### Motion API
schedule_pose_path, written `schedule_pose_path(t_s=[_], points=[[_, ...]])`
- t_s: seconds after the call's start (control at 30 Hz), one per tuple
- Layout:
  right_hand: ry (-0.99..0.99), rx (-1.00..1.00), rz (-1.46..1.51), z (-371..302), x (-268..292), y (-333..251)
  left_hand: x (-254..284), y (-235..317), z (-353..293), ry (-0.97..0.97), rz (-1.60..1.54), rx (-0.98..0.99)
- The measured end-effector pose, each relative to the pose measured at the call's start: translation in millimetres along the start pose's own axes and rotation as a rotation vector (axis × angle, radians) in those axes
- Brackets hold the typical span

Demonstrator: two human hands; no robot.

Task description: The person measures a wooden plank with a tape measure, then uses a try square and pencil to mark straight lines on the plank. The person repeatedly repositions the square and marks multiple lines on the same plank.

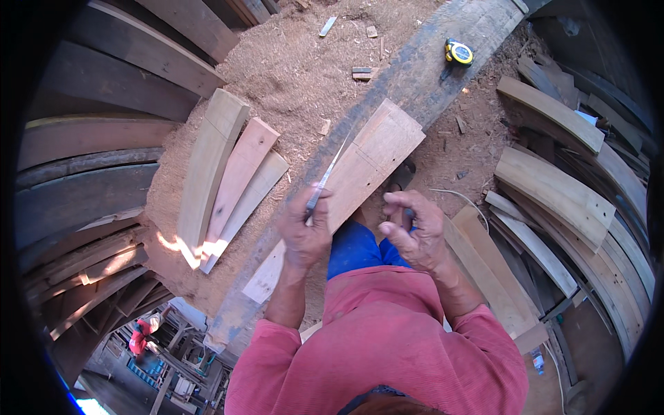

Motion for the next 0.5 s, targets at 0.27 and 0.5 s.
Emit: schedule_pose_path(t_s=[0.27,0.5], points=[[0.034,-0.558,0.032,1.1,-30.0,144.4,-118.9,-1.5,-54.9,-0.384,0.193,-0.117],[0.069,-0.477,0.093,-5.0,-35.3,207.9,-107.8,-30.3,-60.5,-0.457,0.517,-0.084]])
Point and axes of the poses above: each hand's wrist, its own z-axis towards the middle knuckle, its own x-axis out of the back of the hand, y = z × x, the point moved 10 cm from there along z, towards the middle knuckle, and after that the axes turned 14 degrees about -x, right-handed, at the moved point
